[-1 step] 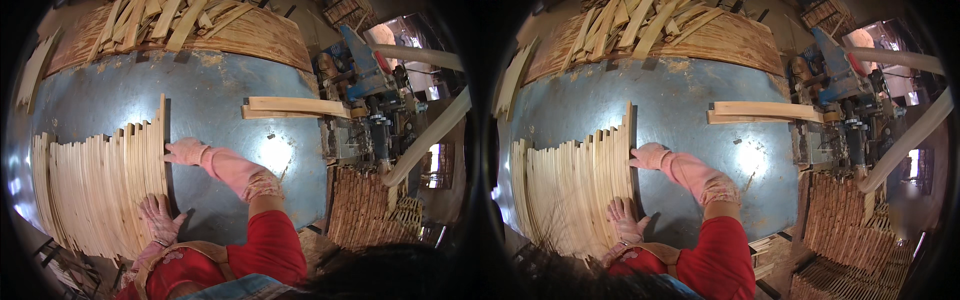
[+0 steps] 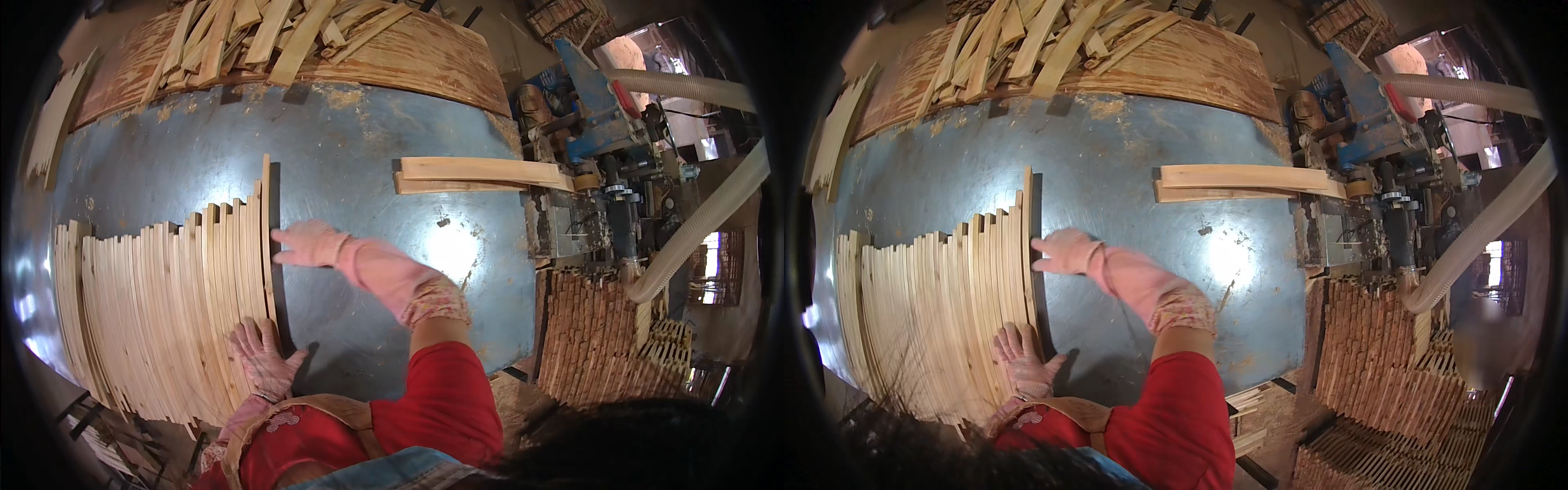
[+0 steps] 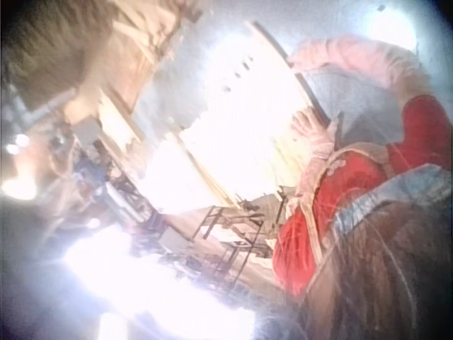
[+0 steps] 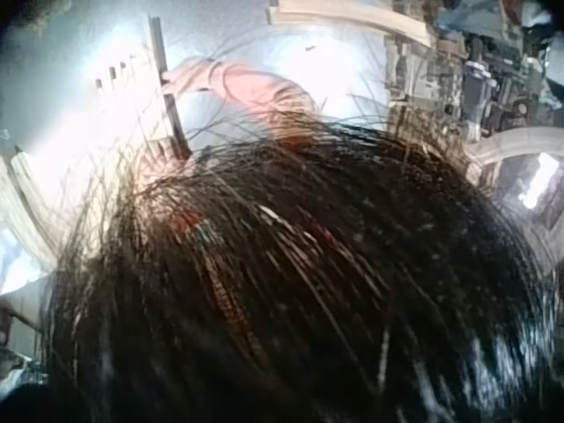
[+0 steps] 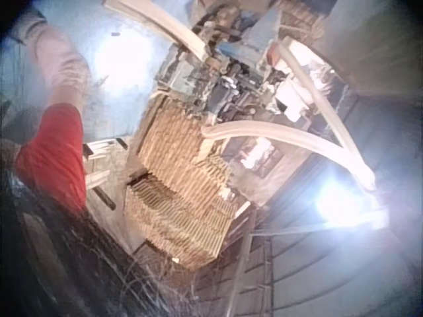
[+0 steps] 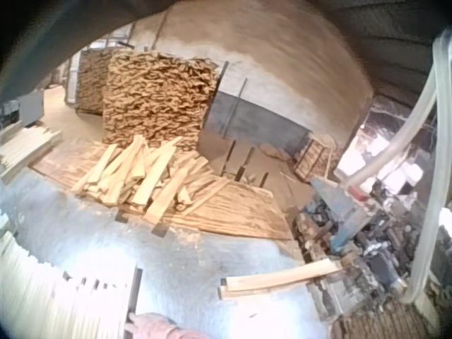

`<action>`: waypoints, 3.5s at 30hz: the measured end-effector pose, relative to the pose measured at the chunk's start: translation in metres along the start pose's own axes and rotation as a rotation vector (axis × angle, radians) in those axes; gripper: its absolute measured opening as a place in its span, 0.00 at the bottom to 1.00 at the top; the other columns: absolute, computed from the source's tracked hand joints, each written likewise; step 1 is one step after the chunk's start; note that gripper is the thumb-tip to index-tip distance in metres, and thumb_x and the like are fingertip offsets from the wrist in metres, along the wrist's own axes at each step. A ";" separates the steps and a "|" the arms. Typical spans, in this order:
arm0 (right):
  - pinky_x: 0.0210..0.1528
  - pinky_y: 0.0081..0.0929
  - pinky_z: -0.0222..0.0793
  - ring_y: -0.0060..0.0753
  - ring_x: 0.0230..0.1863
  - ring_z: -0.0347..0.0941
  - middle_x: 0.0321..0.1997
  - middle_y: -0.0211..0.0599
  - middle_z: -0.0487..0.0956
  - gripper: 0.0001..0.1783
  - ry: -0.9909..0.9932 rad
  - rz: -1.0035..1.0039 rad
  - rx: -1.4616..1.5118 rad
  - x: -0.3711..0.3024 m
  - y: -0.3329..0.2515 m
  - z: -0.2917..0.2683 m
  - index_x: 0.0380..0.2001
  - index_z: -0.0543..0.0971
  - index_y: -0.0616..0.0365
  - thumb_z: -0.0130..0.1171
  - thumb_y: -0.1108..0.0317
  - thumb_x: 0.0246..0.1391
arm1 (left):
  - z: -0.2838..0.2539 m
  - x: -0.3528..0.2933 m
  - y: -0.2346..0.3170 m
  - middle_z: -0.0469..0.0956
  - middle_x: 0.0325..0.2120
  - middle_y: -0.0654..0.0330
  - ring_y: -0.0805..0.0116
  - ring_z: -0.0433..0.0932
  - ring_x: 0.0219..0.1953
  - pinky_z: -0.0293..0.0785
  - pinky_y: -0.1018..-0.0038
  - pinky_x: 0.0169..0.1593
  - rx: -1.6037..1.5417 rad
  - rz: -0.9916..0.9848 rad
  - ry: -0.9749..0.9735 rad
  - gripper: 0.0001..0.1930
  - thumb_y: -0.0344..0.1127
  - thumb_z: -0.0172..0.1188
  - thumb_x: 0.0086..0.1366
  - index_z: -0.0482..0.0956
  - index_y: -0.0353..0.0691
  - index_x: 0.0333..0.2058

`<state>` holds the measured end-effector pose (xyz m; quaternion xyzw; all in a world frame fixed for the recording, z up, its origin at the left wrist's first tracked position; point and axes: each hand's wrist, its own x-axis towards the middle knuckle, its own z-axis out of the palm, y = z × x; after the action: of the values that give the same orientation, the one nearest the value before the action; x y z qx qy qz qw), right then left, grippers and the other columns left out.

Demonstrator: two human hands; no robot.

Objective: The person sorts and stacks thin wooden slats on a metal table. They pick up individual pieces from a pile, align them, and place them into a neat stack, occasionally moving the stack to a different location on the table.

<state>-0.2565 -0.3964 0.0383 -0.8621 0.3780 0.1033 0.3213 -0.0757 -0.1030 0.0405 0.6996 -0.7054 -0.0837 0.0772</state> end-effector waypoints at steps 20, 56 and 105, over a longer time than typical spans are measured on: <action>0.52 0.47 0.80 0.54 0.48 0.85 0.46 0.49 0.86 0.41 0.347 0.762 0.457 -0.092 0.138 -0.020 0.61 0.76 0.60 0.55 0.31 0.65 | 0.017 -0.003 0.006 0.59 0.73 0.40 0.29 0.50 0.77 0.43 0.33 0.78 0.040 0.037 -0.010 0.57 0.63 0.78 0.46 0.64 0.41 0.71; 0.64 0.38 0.71 0.47 0.59 0.77 0.61 0.53 0.79 0.29 1.825 0.874 0.775 -0.136 0.275 -0.067 0.64 0.74 0.67 0.66 0.67 0.63 | 0.021 -0.004 0.004 0.57 0.73 0.40 0.30 0.50 0.77 0.44 0.33 0.78 0.066 -0.015 -0.060 0.58 0.55 0.78 0.43 0.63 0.41 0.72; 0.69 0.40 0.70 0.49 0.69 0.74 0.68 0.52 0.78 0.34 0.906 0.533 0.649 -0.148 0.083 0.138 0.68 0.72 0.64 0.61 0.54 0.68 | -0.009 0.016 0.024 0.67 0.58 0.42 0.34 0.65 0.63 0.56 0.35 0.70 0.129 0.091 0.049 0.49 0.67 0.74 0.48 0.72 0.33 0.57</action>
<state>-0.4098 -0.2644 -0.0458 -0.5545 0.6915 -0.3167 0.3379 -0.0976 -0.1185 0.0545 0.6724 -0.7381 -0.0173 0.0529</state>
